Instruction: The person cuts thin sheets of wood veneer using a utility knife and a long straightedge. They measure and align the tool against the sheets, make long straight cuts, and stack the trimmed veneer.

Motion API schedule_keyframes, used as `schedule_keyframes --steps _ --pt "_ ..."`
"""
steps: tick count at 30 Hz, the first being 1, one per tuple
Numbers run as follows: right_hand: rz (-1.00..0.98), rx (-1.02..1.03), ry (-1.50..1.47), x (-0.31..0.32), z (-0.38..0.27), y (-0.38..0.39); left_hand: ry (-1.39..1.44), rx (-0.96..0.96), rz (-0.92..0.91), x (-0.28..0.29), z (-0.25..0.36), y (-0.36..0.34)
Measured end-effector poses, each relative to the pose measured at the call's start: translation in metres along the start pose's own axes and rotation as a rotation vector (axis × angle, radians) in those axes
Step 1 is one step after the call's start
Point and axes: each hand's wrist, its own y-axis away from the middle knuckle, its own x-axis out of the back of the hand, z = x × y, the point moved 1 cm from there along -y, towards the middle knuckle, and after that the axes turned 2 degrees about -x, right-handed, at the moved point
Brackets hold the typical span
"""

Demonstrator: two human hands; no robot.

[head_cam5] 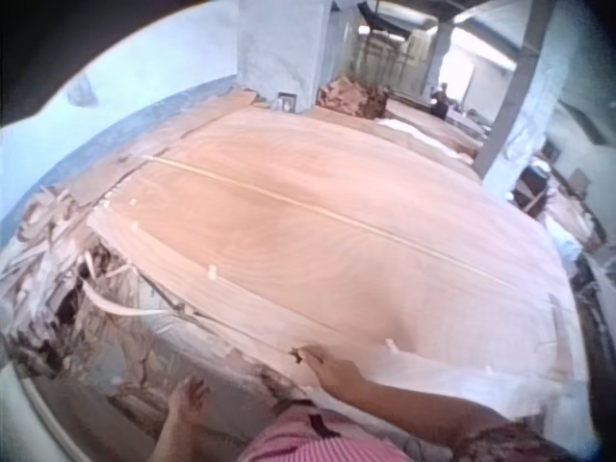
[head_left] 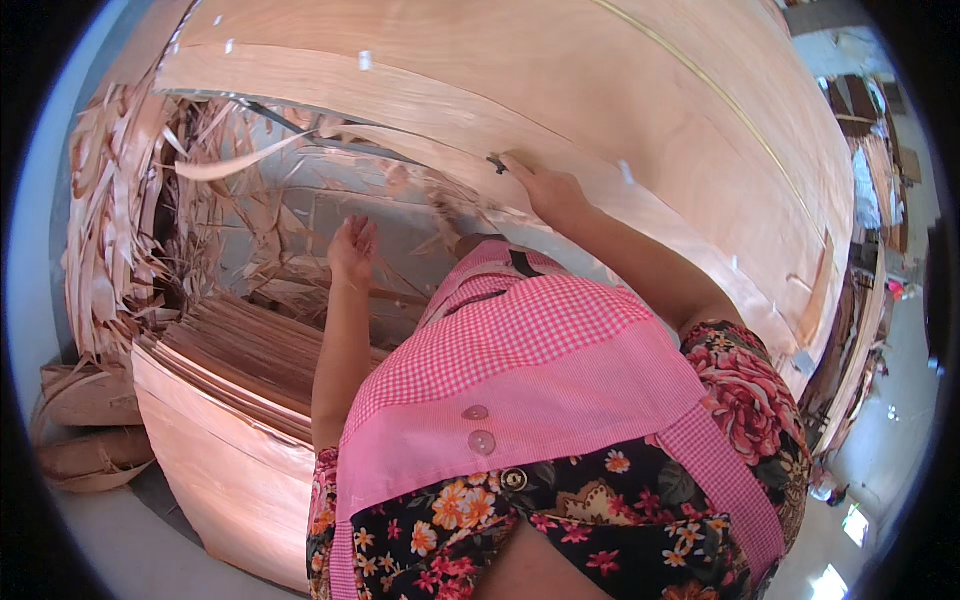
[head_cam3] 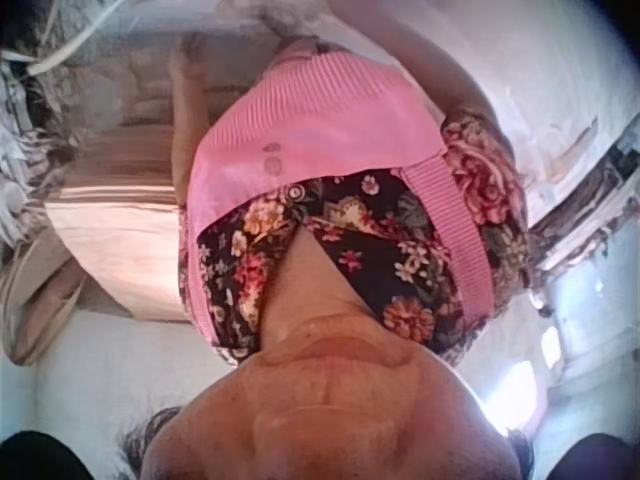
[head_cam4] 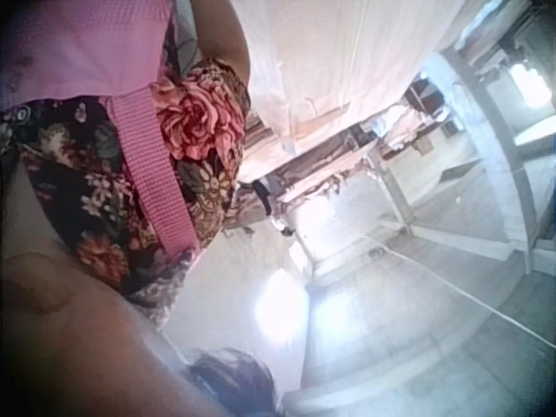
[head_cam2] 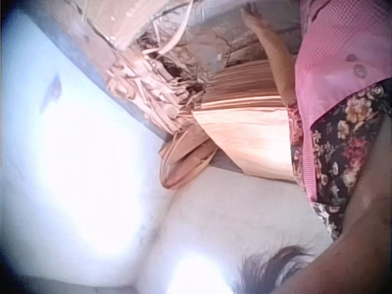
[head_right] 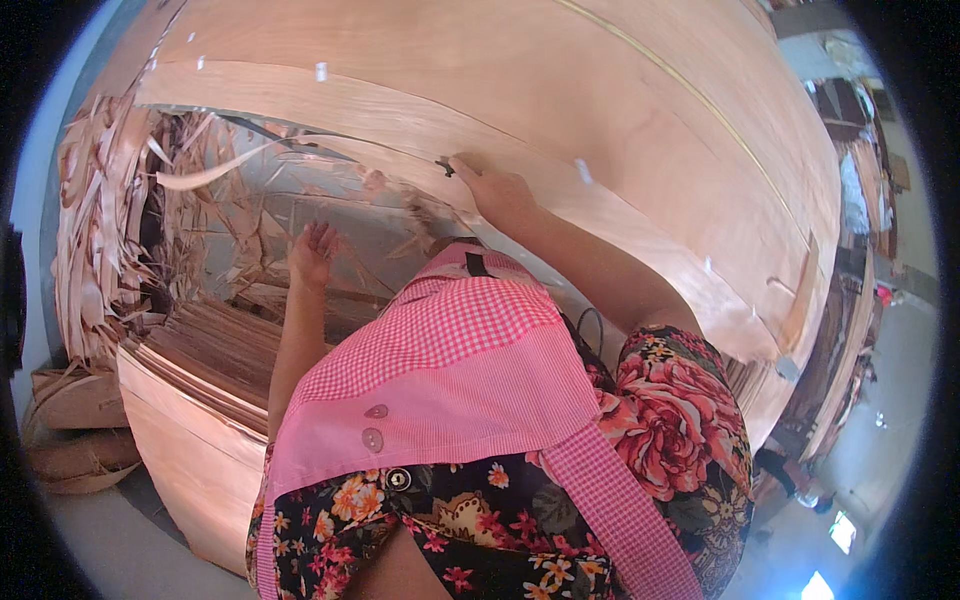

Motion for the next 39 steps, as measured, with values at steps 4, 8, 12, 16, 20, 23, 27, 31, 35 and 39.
schedule_keyframes --steps 4,8,12,16,20,23,27,31,35,39 --pt "-0.063 0.024 0.088 -0.022 -0.272 -0.385 0.025 0.053 0.005 0.196 0.332 -0.235" --pt "0.004 0.127 0.025 -0.045 -0.416 -0.586 0.043 0.07 0.068 0.309 0.521 -0.362" --pt "-0.091 0.094 0.092 -0.045 -0.441 -0.584 0.155 0.058 0.157 0.34 0.523 -0.363" --pt "-0.036 0.156 0.034 -0.041 -0.394 -0.519 0.184 0.017 0.14 0.301 0.475 -0.318" --pt "-0.129 0.126 0.016 -0.021 -0.391 -0.512 0.127 -0.011 0.071 0.26 0.47 -0.313" --pt "-0.169 0.113 -0.007 -0.012 -0.34 -0.465 -0.017 0.073 0.071 0.199 0.439 -0.269" --pt "-0.092 0.169 -0.137 0.016 -0.275 -0.397 -0.054 0.13 0.016 0.146 0.377 -0.209" --pt "-0.316 0.02 -0.06 0.032 -0.221 -0.347 -0.067 0.128 -0.009 0.105 0.328 -0.18" --pt "-0.248 0.004 -0.011 0.039 -0.164 -0.285 0.014 0.117 -0.072 0.059 0.277 -0.165" --pt "-0.433 -0.148 -0.065 0.038 -0.096 -0.248 0.094 0.122 -0.088 0.033 0.221 -0.145"
